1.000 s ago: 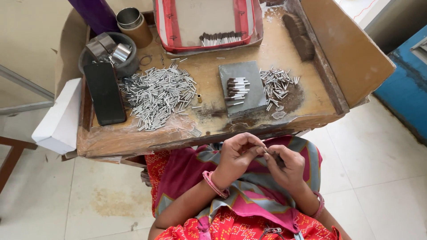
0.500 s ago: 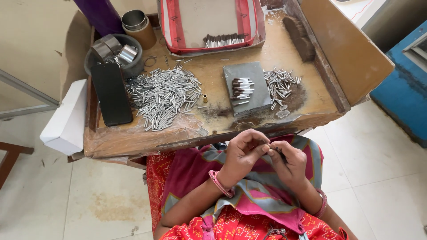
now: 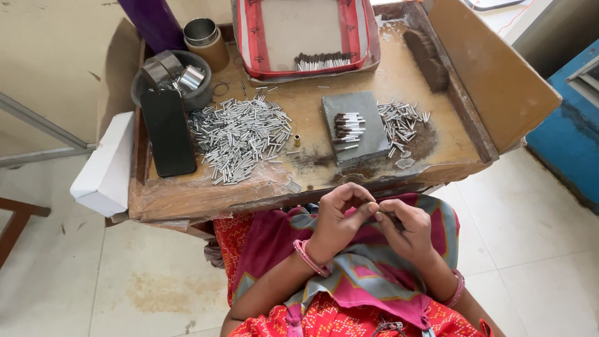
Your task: Assembling and sorting small metal pins into a black component or holder on a wooden workbench.
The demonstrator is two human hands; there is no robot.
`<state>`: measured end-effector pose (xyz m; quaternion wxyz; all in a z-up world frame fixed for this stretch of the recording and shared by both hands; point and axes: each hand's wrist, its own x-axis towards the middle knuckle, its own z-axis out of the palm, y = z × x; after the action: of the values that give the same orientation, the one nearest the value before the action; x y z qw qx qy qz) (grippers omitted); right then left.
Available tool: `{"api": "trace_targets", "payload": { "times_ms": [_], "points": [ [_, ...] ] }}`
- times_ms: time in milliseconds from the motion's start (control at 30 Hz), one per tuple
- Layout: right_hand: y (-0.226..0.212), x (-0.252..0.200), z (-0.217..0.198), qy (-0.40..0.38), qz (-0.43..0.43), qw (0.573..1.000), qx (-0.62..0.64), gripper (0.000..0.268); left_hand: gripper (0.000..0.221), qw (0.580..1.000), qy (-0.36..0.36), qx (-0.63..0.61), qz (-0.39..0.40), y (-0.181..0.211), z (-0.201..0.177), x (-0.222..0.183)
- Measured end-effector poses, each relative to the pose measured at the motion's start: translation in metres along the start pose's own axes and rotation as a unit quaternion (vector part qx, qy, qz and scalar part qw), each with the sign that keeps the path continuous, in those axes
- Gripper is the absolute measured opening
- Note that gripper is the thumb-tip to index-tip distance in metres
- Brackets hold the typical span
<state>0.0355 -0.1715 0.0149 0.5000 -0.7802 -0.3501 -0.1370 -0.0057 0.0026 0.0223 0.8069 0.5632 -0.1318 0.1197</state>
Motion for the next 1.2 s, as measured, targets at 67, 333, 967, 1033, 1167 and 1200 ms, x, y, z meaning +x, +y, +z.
{"api": "trace_targets", "payload": {
  "times_ms": [67, 333, 967, 1033, 1167, 1200],
  "points": [
    [0.002, 0.001, 0.0, 0.001, -0.017, 1.0, -0.001, 0.01, 0.009, 0.999, 0.02, 0.044, 0.012, 0.005, 0.001, 0.001],
    [0.006, -0.001, 0.001, 0.005, -0.03, 1.0, 0.007, 0.011, 0.008, 0.992, 0.042, 0.114, 0.026, 0.0, 0.006, 0.002],
    [0.03, 0.131, 0.007, -0.039, -0.09, 0.987, -0.124, 0.016, 0.012, 0.765, 0.141, 0.594, 0.203, 0.01, -0.024, 0.075],
    [0.033, 0.132, 0.015, -0.077, -0.093, 0.985, -0.12, 0.017, 0.012, 0.772, 0.141, 0.585, 0.203, 0.009, -0.024, 0.07],
    [0.036, 0.134, 0.021, -0.108, -0.066, 0.973, -0.193, 0.016, 0.012, 0.799, 0.151, 0.55, 0.189, 0.011, -0.026, 0.071],
    [0.037, 0.134, 0.02, -0.102, -0.058, 0.974, -0.191, 0.018, 0.011, 0.802, 0.156, 0.546, 0.186, 0.01, -0.026, 0.072]
  ]
}}
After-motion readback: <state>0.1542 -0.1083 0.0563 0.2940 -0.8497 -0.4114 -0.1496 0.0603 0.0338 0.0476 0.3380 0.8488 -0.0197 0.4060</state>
